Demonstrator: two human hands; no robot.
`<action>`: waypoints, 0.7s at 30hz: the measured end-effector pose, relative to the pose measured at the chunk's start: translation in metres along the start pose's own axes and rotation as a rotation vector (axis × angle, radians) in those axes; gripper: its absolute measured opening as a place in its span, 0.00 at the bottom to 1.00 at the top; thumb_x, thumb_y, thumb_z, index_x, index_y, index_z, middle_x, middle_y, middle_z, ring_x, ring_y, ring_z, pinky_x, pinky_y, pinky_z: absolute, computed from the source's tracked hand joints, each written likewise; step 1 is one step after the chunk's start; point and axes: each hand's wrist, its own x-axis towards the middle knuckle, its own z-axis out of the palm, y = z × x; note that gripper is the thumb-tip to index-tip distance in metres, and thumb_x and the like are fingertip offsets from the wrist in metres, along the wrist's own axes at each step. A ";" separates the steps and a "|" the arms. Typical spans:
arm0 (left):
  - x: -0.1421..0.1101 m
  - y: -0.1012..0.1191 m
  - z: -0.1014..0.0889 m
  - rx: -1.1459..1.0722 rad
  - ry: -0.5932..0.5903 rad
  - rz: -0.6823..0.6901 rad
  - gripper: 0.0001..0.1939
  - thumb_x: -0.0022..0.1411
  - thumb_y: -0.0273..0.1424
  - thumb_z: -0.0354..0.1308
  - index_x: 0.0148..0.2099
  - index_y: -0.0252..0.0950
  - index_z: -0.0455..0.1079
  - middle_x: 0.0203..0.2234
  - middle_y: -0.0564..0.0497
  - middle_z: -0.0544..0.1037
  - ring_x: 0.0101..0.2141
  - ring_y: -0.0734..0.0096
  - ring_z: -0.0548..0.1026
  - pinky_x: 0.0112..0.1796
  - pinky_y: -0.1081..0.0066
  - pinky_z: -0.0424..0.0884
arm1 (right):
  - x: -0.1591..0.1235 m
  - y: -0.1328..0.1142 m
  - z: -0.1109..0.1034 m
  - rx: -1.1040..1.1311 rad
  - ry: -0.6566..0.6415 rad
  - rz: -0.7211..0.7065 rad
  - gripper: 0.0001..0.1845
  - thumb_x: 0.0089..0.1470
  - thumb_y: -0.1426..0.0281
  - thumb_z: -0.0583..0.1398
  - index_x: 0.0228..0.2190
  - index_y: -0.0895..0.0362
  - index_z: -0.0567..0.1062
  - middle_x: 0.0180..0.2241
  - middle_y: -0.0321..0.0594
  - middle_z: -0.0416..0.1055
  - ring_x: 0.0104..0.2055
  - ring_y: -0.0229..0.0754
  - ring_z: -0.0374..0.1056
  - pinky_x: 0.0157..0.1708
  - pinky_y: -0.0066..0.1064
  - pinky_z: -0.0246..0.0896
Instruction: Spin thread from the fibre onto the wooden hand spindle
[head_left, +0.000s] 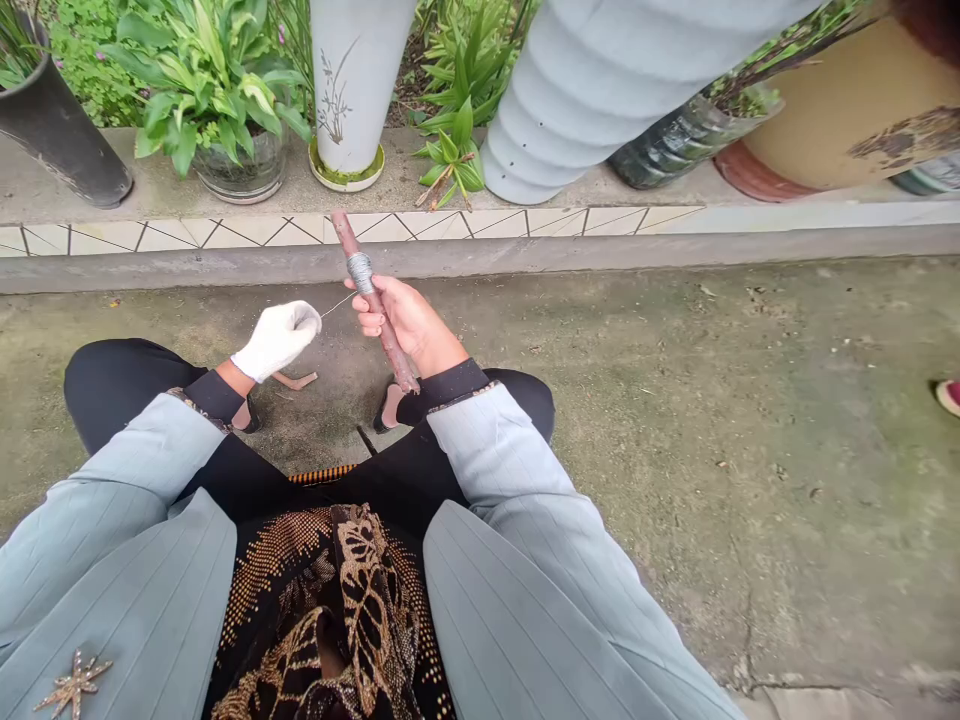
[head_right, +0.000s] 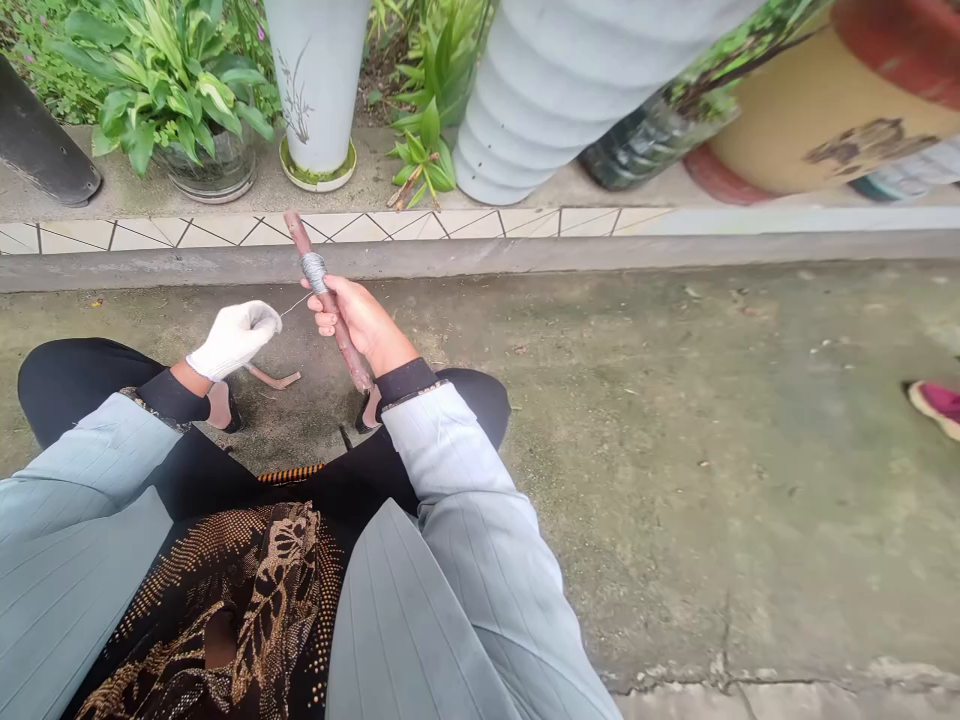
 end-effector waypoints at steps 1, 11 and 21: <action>0.000 0.000 -0.001 0.007 0.001 0.004 0.12 0.55 0.30 0.51 0.34 0.35 0.76 0.29 0.49 0.81 0.31 0.66 0.77 0.36 0.71 0.69 | 0.001 0.002 -0.001 -0.008 0.004 -0.010 0.10 0.60 0.63 0.57 0.36 0.58 0.67 0.23 0.28 0.60 0.16 0.27 0.48 0.16 0.21 0.48; -0.002 0.001 -0.001 0.335 -0.073 0.090 0.17 0.63 0.35 0.47 0.41 0.35 0.75 0.33 0.45 0.81 0.34 0.62 0.78 0.35 0.70 0.68 | 0.024 0.022 -0.012 -0.964 0.301 -0.104 0.09 0.56 0.72 0.60 0.25 0.58 0.67 0.20 0.35 0.65 0.22 0.34 0.60 0.24 0.24 0.53; 0.025 0.011 -0.042 0.349 -0.488 0.338 0.17 0.61 0.37 0.48 0.38 0.34 0.76 0.29 0.49 0.79 0.30 0.69 0.74 0.32 0.74 0.64 | 0.013 0.000 -0.010 -1.624 -0.551 0.553 0.11 0.57 0.69 0.60 0.38 0.61 0.78 0.29 0.41 0.74 0.28 0.37 0.65 0.30 0.28 0.56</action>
